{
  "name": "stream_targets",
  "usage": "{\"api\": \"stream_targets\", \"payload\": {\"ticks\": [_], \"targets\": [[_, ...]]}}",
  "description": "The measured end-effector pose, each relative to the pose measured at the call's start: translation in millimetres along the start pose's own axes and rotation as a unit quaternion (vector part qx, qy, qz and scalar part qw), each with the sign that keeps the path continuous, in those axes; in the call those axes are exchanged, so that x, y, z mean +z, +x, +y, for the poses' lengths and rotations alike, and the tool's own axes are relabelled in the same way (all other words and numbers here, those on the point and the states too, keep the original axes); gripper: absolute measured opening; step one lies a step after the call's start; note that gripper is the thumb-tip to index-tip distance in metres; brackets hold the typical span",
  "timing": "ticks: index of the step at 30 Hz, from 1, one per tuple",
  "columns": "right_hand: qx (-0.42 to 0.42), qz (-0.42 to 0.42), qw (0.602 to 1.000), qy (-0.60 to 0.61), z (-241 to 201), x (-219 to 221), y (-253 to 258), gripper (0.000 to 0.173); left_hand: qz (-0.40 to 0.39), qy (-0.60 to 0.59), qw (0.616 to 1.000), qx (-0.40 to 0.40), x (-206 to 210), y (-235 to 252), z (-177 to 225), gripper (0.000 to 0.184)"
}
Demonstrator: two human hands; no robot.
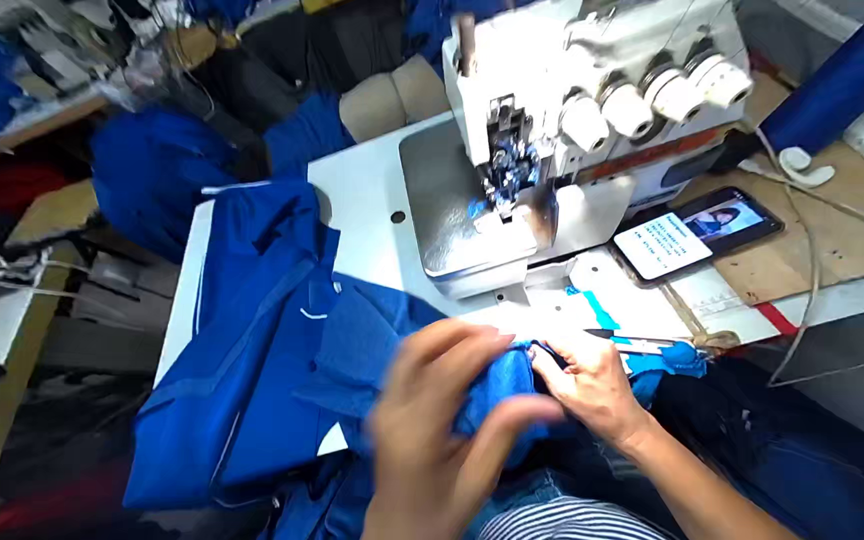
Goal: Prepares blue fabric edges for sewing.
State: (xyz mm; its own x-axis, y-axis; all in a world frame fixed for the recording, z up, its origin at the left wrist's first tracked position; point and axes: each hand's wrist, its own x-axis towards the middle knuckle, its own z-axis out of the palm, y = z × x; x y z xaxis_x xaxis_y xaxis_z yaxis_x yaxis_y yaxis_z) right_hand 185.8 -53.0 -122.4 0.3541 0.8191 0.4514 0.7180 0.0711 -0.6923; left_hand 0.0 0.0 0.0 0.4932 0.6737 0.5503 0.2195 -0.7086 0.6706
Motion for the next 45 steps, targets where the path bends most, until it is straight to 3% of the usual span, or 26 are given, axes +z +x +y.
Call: {"api": "stream_targets", "payload": {"ticks": [2,4,6,7,9,10,11,12,13,14,15,17,21,25,28,31,33,35,41,45], "targets": [[0.021,-0.012,0.999,0.03,1.1,-2.2,-0.3,0.017,-0.1,0.118,0.987,-0.036,37.1,-14.4,-44.8,0.044],[0.041,-0.038,0.995,0.08,2.3,-8.3,4.0,0.012,-0.115,0.139,0.983,-0.04,55.4,-21.7,-63.9,0.025],[0.097,-0.081,0.976,0.175,-0.9,-18.8,6.3,0.006,-0.099,0.077,0.992,-0.03,53.1,-16.5,-62.0,0.012],[0.147,-0.115,0.946,0.265,-6.6,-28.8,6.8,0.005,-0.103,0.023,0.994,-0.025,46.5,-10.3,-55.7,0.011],[0.222,-0.171,0.846,0.454,-23.0,-51.9,6.0,0.009,-0.14,-0.045,0.989,0.008,26.8,4.7,-34.7,0.013],[0.205,-0.197,0.811,0.512,-28.7,-61.1,4.8,0.009,-0.168,-0.057,0.984,0.034,17.2,12.1,-22.9,0.016],[0.168,-0.213,0.8,0.535,-32.5,-66.9,3.4,0.012,-0.197,-0.066,0.977,0.049,10.6,17.4,-14.3,0.02],[0.133,-0.202,0.828,0.506,-34.7,-69.0,2.1,0.015,-0.219,-0.07,0.972,0.045,9.2,20.0,-13.1,0.02],[0.106,-0.154,0.892,0.411,-34.0,-65.9,1.2,0.016,-0.233,-0.063,0.97,0.019,13.2,20.5,-21.0,0.018],[0.067,-0.087,0.959,0.261,-27.8,-58.9,0.5,0.015,-0.246,-0.059,0.967,-0.029,20.1,19.1,-34.8,0.016],[0.02,-0.031,0.993,0.109,-16.7,-53.2,-1.3,0.016,-0.257,-0.069,0.96,-0.087,27.8,16.7,-50.4,0.015],[-0.03,0.011,0.997,-0.068,4.5,-56.6,-6.2,0.025,-0.263,-0.101,0.943,-0.176,39.3,13.1,-73.8,0.009],[-0.013,-0.024,0.982,-0.187,30.3,-81.3,-27.9,0.033,-0.258,-0.152,0.915,-0.27,45.0,6.5,-83.0,0.005],[-0.063,-0.005,0.982,-0.176,49.9,-85.9,-32.4,0.028,-0.245,-0.227,0.882,-0.334,49.2,8.7,-82.1,0.005],[-0.07,0.017,0.981,-0.18,40.5,-84.6,-25.8,0.023,-0.227,-0.246,0.882,-0.332,50.8,4.5,-83.0,0.006],[0.056,0.003,0.998,-0.031,2.5,-77.2,-17.6,0.025,-0.182,-0.238,0.891,-0.342,55.6,2.2,-79.4,0.005],[0.162,-0.089,0.975,0.126,-19.6,-71.8,-9.2,0.026,-0.152,-0.234,0.889,-0.363,59.8,3.7,-76.0,0.004],[0.228,-0.13,0.947,0.186,-25.7,-57.1,2.5,0.027,-0.142,-0.24,0.889,-0.363,64.2,5.7,-75.3,0.005],[0.292,-0.159,0.877,0.347,4.4,-35.6,34.6,0.023,-0.146,-0.249,0.893,-0.346,79.3,17.4,-81.5,0.006],[0.191,-0.052,0.973,0.121,10.2,-41.4,47.2,0.018,-0.162,-0.229,0.888,-0.364,92.8,30.0,-81.7,0.001]]}}
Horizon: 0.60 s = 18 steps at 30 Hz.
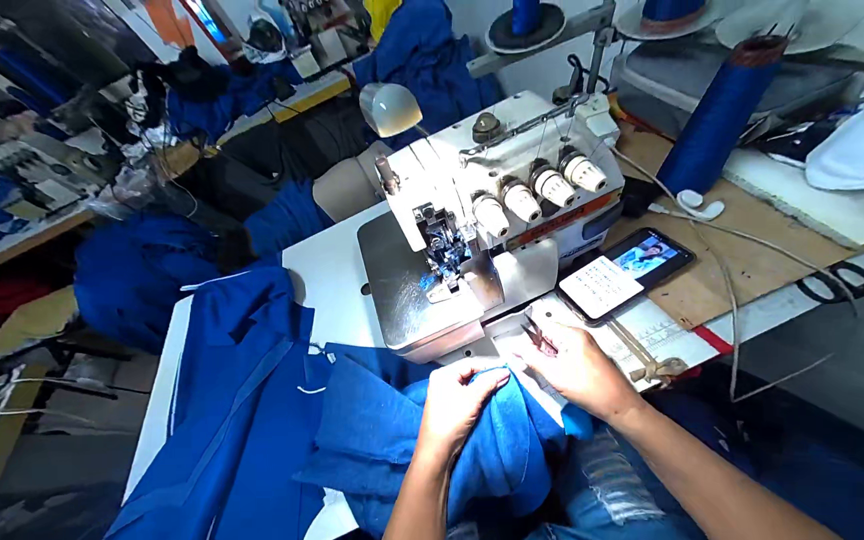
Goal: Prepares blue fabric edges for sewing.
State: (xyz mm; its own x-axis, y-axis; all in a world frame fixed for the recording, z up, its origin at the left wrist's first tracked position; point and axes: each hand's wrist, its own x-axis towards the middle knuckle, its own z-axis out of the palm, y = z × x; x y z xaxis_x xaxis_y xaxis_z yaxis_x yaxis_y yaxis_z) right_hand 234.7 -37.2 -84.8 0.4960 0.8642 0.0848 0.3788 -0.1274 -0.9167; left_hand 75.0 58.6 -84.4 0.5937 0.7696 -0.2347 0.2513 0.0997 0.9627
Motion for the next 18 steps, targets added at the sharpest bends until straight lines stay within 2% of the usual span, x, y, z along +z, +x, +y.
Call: {"api": "stream_targets", "payload": {"ticks": [3,6,9,15,18], "targets": [[-0.065,0.052,0.989,-0.122,-0.4,3.0,-21.7,0.042,0.0,0.004,1.0,0.007,1.2,4.2,-2.2,0.003],[-0.14,0.1,0.955,-0.239,4.1,13.9,-48.4,0.028,0.008,-0.008,1.0,0.007,0.9,0.7,-3.4,0.004],[-0.165,0.134,0.927,-0.309,6.3,19.9,-58.5,0.026,0.017,-0.007,1.0,0.014,1.3,-0.7,-3.7,0.001],[-0.161,0.148,0.92,-0.325,7.3,25.4,-59.1,0.025,0.037,-0.054,0.997,0.031,3.2,-2.5,-9.3,0.011],[-0.16,0.15,0.916,-0.337,4.1,21.4,-60.4,0.024,0.032,-0.073,0.996,0.045,2.9,-3.5,-10.5,0.011]]}}
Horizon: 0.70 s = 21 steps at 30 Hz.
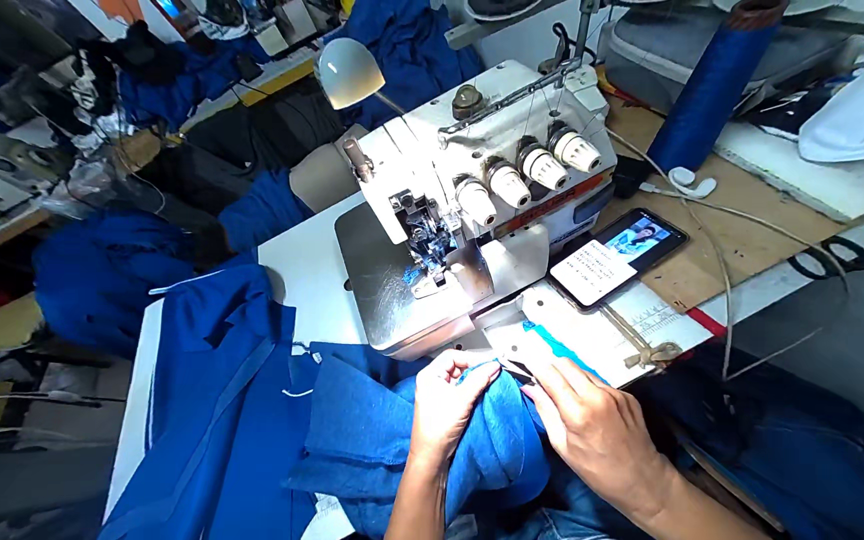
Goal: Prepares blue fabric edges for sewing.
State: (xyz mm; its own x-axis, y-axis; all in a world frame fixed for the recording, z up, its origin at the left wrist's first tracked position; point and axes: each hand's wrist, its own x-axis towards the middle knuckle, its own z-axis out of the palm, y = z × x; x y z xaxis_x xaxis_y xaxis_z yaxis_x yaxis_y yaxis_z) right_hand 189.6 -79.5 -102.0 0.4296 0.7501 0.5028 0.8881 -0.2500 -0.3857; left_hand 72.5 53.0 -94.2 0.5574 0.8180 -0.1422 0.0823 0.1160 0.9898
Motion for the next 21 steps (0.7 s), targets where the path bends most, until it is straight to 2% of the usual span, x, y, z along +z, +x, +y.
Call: {"api": "stream_targets", "payload": {"ticks": [9,12,14,16,17,19,21], "targets": [[-0.036,-0.005,0.999,-0.003,2.7,6.8,11.4,0.025,-0.008,0.016,1.0,0.017,-0.2,-1.0,-0.4,0.012],[-0.038,0.01,0.999,0.036,2.4,13.3,15.9,0.023,-0.003,0.015,1.0,0.011,-0.7,-1.6,-1.1,0.013],[0.016,0.004,0.991,0.133,4.4,14.5,17.5,0.023,-0.001,0.014,1.0,0.01,-0.1,-1.3,-1.3,0.012],[0.119,-0.075,0.954,0.266,6.7,9.5,16.8,0.021,-0.002,0.026,1.0,0.01,0.3,-1.5,-0.9,0.008],[0.153,-0.122,0.93,0.313,8.2,5.5,17.3,0.028,-0.004,0.03,1.0,0.008,0.4,-0.8,-0.4,0.006],[0.167,-0.161,0.908,0.348,9.5,5.0,16.6,0.034,-0.011,0.035,0.999,0.003,-0.6,-0.8,0.2,0.004],[0.2,-0.172,0.882,0.391,11.5,6.4,18.0,0.017,-0.04,0.034,0.999,0.003,-4.1,-1.0,1.7,0.005]]}}
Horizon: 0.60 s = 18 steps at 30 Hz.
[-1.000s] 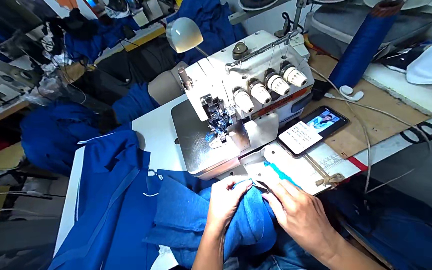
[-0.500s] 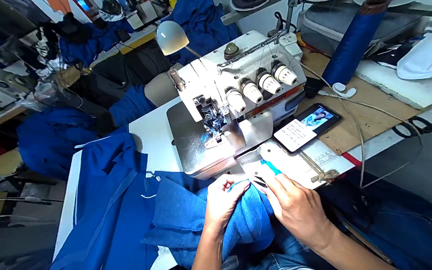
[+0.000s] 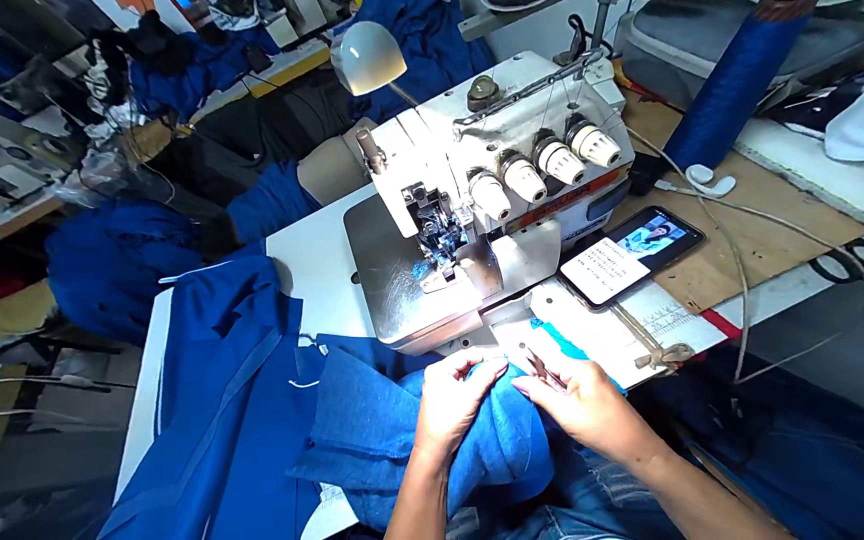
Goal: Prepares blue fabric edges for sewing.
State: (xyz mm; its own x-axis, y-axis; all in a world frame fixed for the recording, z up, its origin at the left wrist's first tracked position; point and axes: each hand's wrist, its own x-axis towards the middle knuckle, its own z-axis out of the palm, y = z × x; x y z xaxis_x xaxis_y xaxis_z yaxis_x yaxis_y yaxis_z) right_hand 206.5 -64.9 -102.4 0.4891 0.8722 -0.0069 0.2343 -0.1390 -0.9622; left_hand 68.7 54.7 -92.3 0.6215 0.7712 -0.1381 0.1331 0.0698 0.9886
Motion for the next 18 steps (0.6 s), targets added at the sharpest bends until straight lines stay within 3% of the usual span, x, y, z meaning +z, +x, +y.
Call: {"api": "stream_targets", "payload": {"ticks": [4,7,10,12,14,16,18], "targets": [[0.109,-0.064,0.978,0.165,-3.8,-12.9,8.3,0.018,-0.066,-0.016,0.997,-0.042,-7.8,-1.0,6.0,0.005],[0.05,-0.017,0.995,0.09,0.3,-5.3,7.6,0.009,-0.033,-0.059,0.992,-0.107,-4.2,0.2,13.9,0.005],[-0.034,0.054,0.998,-0.009,0.0,9.7,13.1,0.037,0.029,-0.164,0.977,-0.132,-3.2,6.5,16.6,0.012],[-0.001,0.047,0.998,0.04,-9.3,12.6,17.2,0.036,0.037,-0.254,0.96,-0.117,-5.4,8.4,18.4,0.011],[0.002,0.042,0.991,0.124,-28.5,10.4,16.7,0.018,0.024,-0.305,0.95,-0.066,-5.0,3.7,35.7,0.011],[-0.074,0.03,0.974,0.214,-51.9,3.3,14.5,0.009,0.02,-0.281,0.959,0.016,-3.7,-4.4,67.6,0.009],[-0.13,0.043,0.97,0.201,-58.9,-0.5,20.6,0.006,0.043,-0.203,0.977,0.054,-2.3,-9.2,87.1,0.01]]}}
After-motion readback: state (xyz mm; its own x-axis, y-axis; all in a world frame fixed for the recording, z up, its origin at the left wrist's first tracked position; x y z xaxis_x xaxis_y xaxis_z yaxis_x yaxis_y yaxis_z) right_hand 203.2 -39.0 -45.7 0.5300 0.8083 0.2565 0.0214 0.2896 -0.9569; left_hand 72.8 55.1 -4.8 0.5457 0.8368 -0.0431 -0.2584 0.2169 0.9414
